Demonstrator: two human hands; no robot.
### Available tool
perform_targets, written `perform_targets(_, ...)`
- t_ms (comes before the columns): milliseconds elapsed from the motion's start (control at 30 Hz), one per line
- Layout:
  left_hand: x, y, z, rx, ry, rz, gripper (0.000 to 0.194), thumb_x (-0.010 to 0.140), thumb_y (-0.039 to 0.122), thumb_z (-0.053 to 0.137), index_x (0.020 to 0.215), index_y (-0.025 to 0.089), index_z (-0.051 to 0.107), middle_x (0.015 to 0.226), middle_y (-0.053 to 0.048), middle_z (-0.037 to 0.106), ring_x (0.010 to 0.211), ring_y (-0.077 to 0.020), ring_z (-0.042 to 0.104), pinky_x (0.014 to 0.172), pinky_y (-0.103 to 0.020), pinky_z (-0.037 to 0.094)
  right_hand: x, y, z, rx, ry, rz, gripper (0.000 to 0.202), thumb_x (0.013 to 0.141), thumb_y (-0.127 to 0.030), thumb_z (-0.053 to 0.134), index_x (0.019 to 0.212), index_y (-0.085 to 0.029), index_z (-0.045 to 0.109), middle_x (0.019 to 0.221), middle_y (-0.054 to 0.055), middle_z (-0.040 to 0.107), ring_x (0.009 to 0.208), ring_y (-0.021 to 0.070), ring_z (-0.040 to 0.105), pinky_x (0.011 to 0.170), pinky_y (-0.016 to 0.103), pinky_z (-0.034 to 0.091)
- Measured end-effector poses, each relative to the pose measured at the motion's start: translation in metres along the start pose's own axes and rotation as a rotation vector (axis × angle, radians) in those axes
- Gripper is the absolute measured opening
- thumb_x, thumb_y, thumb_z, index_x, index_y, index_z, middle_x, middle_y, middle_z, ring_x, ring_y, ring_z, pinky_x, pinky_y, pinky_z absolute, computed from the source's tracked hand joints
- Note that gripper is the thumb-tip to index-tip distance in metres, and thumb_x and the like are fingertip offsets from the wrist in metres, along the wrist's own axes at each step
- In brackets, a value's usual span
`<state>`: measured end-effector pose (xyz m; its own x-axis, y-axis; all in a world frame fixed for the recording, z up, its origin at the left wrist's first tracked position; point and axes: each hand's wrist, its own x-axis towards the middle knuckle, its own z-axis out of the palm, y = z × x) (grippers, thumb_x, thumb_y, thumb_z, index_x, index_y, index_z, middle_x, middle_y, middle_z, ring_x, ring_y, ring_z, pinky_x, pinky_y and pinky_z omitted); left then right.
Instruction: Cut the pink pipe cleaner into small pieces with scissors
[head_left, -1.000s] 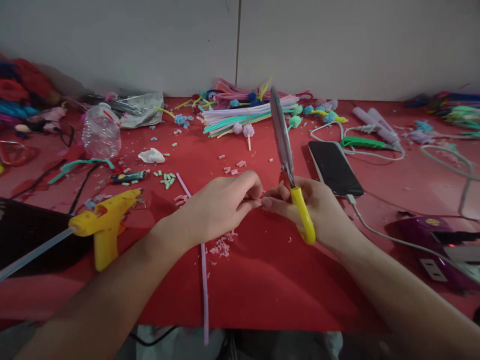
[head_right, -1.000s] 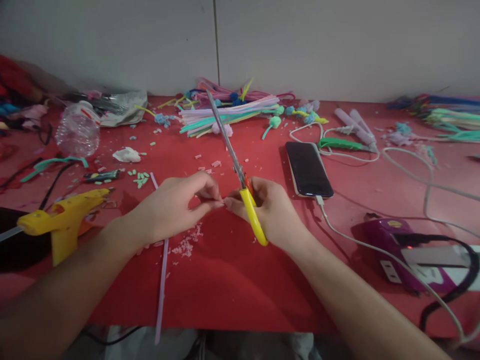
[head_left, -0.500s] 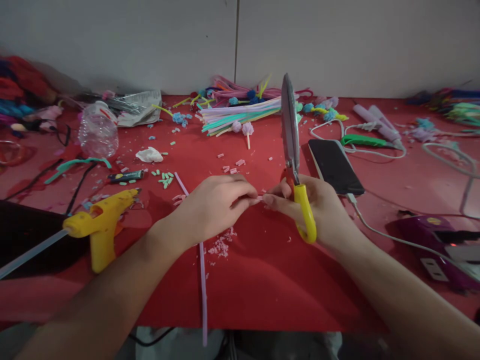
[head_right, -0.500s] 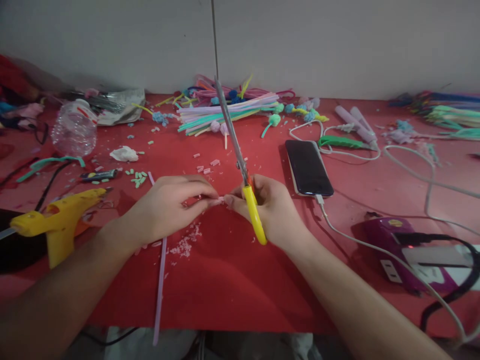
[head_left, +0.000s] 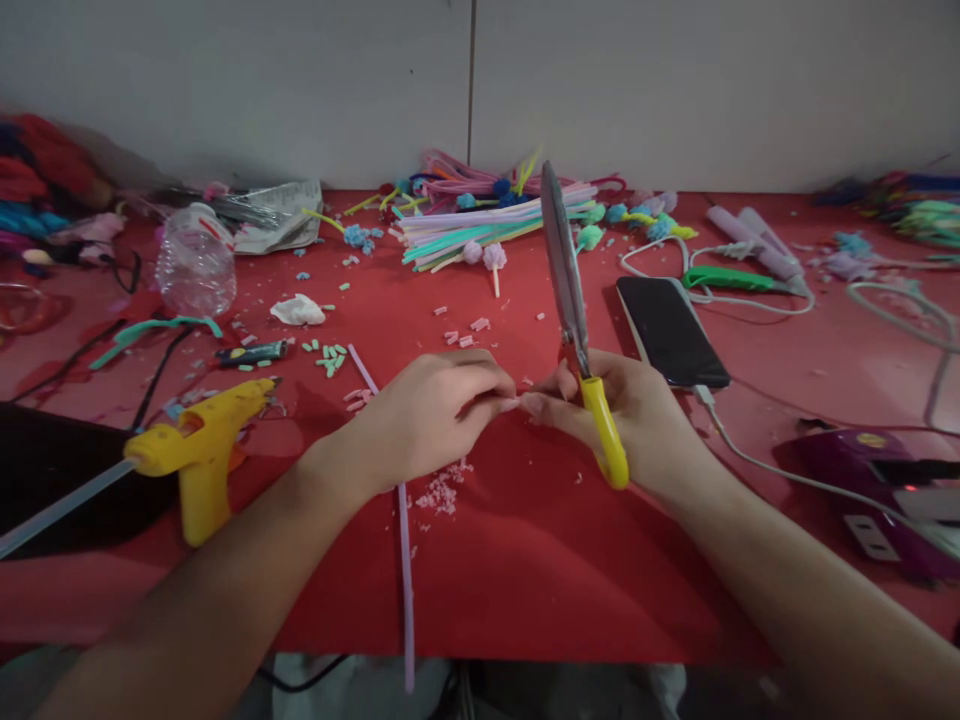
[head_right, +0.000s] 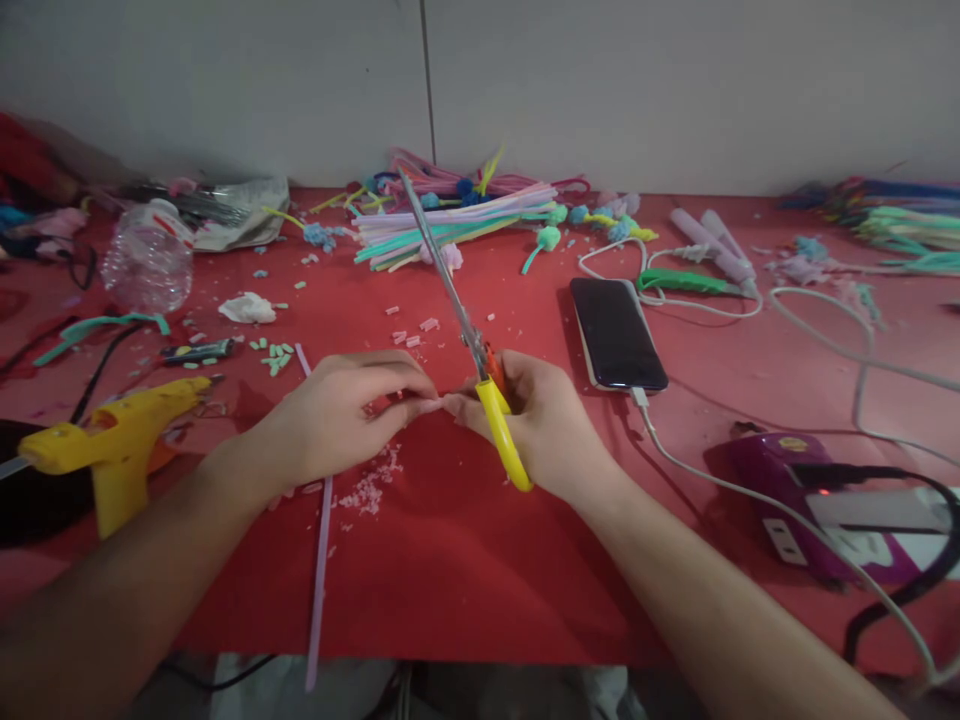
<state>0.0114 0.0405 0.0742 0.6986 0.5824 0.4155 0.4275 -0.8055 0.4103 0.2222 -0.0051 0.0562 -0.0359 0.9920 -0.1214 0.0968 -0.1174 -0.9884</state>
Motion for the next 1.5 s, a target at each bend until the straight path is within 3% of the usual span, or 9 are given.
perform_targets(133,-0.002,-0.002,-0.012,0.021,0.11,-0.078,0.004,0.093,0.011,0.07,0.091,0.013,0.073,0.09,-0.002,0.078,0.081,-0.0121,0.072,0.078,-0.021,0.053,0.002,0.0,-0.008,-0.217,0.06,-0.017,0.06,0.057,-0.064,0.094,0.071,-0.024,0.053,0.067,-0.001,0.055,0.061,0.0145,0.048,0.052,0.029,0.041)
perform_targets(267,-0.003,-0.006,-0.025,0.084,0.217,-0.175,0.008,0.092,0.012,0.071,0.085,0.015,0.07,0.082,0.0,0.074,0.075,-0.0112,0.067,0.072,-0.022,0.05,0.004,0.001,-0.024,-0.551,0.161,-0.121,0.067,0.062,-0.076,0.085,0.061,-0.024,0.042,0.058,-0.006,0.033,0.056,0.0105,0.029,0.046,0.027,0.025)
perform_targets(467,-0.004,-0.011,-0.031,0.092,0.273,-0.272,0.008,0.093,0.016,0.07,0.085,0.017,0.072,0.082,0.0,0.075,0.074,-0.0113,0.066,0.07,-0.023,0.049,0.005,0.011,-0.038,-0.778,0.098,-0.135,0.065,0.069,-0.082,0.074,0.063,-0.024,0.044,0.057,-0.005,0.036,0.056,0.0119,0.031,0.049,0.028,0.026)
perform_targets(933,-0.006,-0.01,-0.029,0.121,0.247,-0.269,0.009,0.094,0.015,0.069,0.086,0.017,0.072,0.082,0.0,0.075,0.074,-0.0119,0.066,0.069,-0.025,0.048,0.006,0.013,-0.033,-0.829,0.089,-0.113,0.073,0.069,-0.09,0.067,0.059,-0.025,0.036,0.059,-0.005,0.027,0.058,0.012,0.025,0.049,0.029,0.023)
perform_targets(1500,-0.005,-0.01,-0.031,0.1,0.24,-0.292,0.009,0.093,0.02,0.067,0.084,0.02,0.071,0.082,-0.001,0.075,0.075,-0.015,0.067,0.069,-0.028,0.05,0.004,0.014,-0.033,-0.804,0.116,-0.15,0.07,0.069,-0.085,0.073,0.061,-0.025,0.038,0.056,-0.005,0.031,0.055,0.012,0.027,0.046,0.028,0.024)
